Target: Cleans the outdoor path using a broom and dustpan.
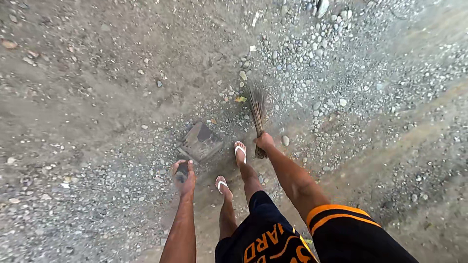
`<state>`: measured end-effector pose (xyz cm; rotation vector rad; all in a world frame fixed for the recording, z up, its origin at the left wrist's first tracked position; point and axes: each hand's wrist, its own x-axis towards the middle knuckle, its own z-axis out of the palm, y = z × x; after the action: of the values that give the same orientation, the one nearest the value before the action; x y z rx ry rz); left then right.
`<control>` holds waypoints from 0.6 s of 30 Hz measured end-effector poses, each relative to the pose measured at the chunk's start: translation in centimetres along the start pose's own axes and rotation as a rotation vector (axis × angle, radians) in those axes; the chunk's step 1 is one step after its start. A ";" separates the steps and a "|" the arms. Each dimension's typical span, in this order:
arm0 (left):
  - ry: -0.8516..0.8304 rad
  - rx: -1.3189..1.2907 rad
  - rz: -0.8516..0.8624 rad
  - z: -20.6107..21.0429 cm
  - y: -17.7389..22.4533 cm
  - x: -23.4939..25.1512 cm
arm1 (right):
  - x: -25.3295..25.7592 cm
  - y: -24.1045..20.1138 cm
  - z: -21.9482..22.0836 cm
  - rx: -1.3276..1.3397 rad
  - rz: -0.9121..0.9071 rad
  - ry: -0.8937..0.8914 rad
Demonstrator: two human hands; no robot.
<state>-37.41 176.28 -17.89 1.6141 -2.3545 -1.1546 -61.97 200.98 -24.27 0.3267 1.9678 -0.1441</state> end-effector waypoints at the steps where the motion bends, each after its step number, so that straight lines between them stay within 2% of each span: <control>1: -0.033 0.041 -0.027 0.2 0.8 0.3 | 0.0 -0.3 0.8 -0.046 -0.011 -0.019; 5: -0.163 0.173 -0.195 0.9 3.2 1.2 | -1.8 -0.1 4.9 -0.291 -0.131 -0.146; 9: -0.159 0.164 -0.187 2.0 3.6 2.1 | -6.8 2.6 6.9 -0.477 -0.265 -0.286; 12: -0.193 0.219 -0.211 1.9 3.8 2.1 | -10.8 5.6 6.6 -0.498 -0.279 -0.337; 15: -0.182 0.187 -0.197 1.8 2.9 2.0 | -13.1 6.7 4.8 -0.505 -0.235 -0.321; 18: -0.170 0.137 -0.182 1.6 2.3 2.0 | -12.8 4.8 4.2 -0.520 -0.184 -0.197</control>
<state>-40.84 175.94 -18.33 1.8795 -2.4827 -1.2330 -52.02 202.43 -14.14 -0.2020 1.7616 0.2107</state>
